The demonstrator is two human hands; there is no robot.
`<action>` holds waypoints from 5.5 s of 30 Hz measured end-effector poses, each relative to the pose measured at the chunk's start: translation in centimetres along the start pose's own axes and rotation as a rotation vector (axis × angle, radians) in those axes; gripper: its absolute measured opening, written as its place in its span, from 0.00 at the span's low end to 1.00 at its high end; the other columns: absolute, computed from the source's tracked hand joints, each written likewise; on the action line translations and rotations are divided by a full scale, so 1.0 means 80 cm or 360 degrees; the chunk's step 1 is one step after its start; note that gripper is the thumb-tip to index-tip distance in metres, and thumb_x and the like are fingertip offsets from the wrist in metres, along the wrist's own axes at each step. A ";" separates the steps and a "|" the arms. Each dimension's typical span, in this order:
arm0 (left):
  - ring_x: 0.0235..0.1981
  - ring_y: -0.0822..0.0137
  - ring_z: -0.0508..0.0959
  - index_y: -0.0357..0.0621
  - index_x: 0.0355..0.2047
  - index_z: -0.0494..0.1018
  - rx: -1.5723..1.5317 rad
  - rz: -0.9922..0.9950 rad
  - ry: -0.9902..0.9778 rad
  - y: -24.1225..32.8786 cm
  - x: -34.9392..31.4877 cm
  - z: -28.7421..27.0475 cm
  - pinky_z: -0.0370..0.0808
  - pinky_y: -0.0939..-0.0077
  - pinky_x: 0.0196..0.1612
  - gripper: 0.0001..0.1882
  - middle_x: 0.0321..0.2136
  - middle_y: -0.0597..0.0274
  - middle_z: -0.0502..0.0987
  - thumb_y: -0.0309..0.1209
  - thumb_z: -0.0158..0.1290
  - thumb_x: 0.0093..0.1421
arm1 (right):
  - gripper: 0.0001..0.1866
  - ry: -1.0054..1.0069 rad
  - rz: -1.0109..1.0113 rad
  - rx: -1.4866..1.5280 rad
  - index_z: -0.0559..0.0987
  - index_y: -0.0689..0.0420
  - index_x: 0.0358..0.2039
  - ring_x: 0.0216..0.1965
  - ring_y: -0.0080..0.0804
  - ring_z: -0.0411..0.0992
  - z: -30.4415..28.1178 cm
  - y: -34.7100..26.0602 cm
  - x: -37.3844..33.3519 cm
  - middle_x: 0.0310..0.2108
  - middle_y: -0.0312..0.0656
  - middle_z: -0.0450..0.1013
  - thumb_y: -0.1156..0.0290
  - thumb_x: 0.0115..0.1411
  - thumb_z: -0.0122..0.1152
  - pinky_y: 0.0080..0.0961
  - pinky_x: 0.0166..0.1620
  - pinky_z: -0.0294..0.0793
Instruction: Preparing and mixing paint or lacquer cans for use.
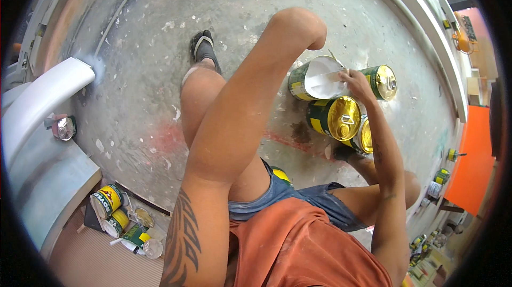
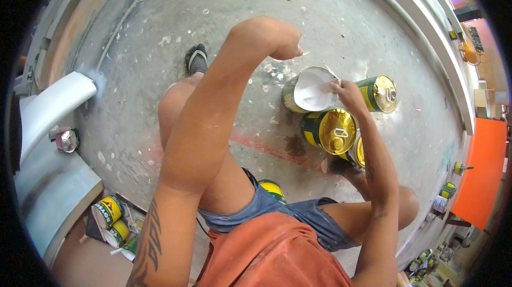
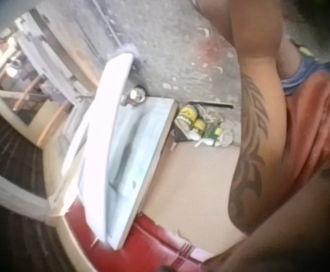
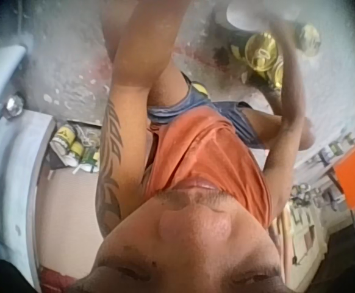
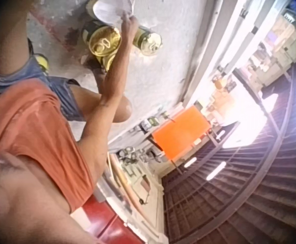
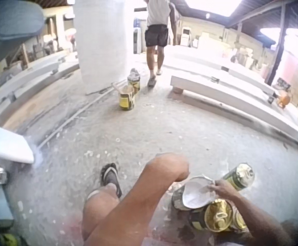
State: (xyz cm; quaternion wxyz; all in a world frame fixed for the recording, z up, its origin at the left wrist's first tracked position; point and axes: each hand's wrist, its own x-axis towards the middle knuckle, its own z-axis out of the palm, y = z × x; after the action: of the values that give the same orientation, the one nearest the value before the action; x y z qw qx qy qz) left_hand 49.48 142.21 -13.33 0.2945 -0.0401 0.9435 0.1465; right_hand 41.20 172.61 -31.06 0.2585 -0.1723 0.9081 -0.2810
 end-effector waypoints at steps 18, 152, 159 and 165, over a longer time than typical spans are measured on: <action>0.60 0.49 0.74 0.46 0.61 0.73 0.0063 0.0033 0.0018 0.002 0.006 0.005 0.72 0.51 0.61 0.25 0.59 0.52 0.76 0.47 0.47 0.72 | 0.18 0.0256 0.0090 0.1109 0.81 0.59 0.44 0.27 0.17 0.63 -0.120 0.089 -0.090 0.30 0.31 0.72 0.56 0.72 0.55 0.18 0.31 0.61; 0.68 0.45 0.62 0.49 0.72 0.50 -0.3813 -0.0458 -0.0874 0.227 -0.053 0.428 0.60 0.40 0.68 0.45 0.70 0.50 0.56 0.69 0.33 0.68 | 0.41 -0.0809 -0.0510 -0.0842 0.74 0.60 0.62 0.56 0.49 0.65 -0.080 -0.077 -0.121 0.52 0.51 0.71 0.44 0.54 0.65 0.41 0.61 0.66; 0.68 0.46 0.62 0.47 0.72 0.48 -0.3868 -0.0409 -0.0895 0.230 -0.055 0.428 0.61 0.40 0.68 0.46 0.70 0.48 0.55 0.69 0.32 0.68 | 0.39 -0.0793 -0.0586 -0.0875 0.74 0.60 0.62 0.57 0.50 0.65 -0.078 -0.068 -0.116 0.52 0.52 0.71 0.45 0.56 0.63 0.42 0.62 0.66; 0.68 0.46 0.64 0.47 0.72 0.49 -0.3848 -0.0437 -0.0874 0.234 -0.056 0.426 0.61 0.42 0.68 0.47 0.70 0.49 0.57 0.71 0.32 0.67 | 0.39 -0.0809 -0.0589 -0.0907 0.74 0.59 0.62 0.57 0.50 0.65 -0.077 -0.068 -0.116 0.53 0.52 0.71 0.44 0.57 0.63 0.42 0.62 0.66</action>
State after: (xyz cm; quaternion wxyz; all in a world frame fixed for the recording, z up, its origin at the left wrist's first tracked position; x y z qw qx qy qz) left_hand 68.71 170.27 -32.76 0.2691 -0.3513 0.0996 0.8912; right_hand 46.15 175.22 -19.99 0.3614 -0.4607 0.8106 -0.0090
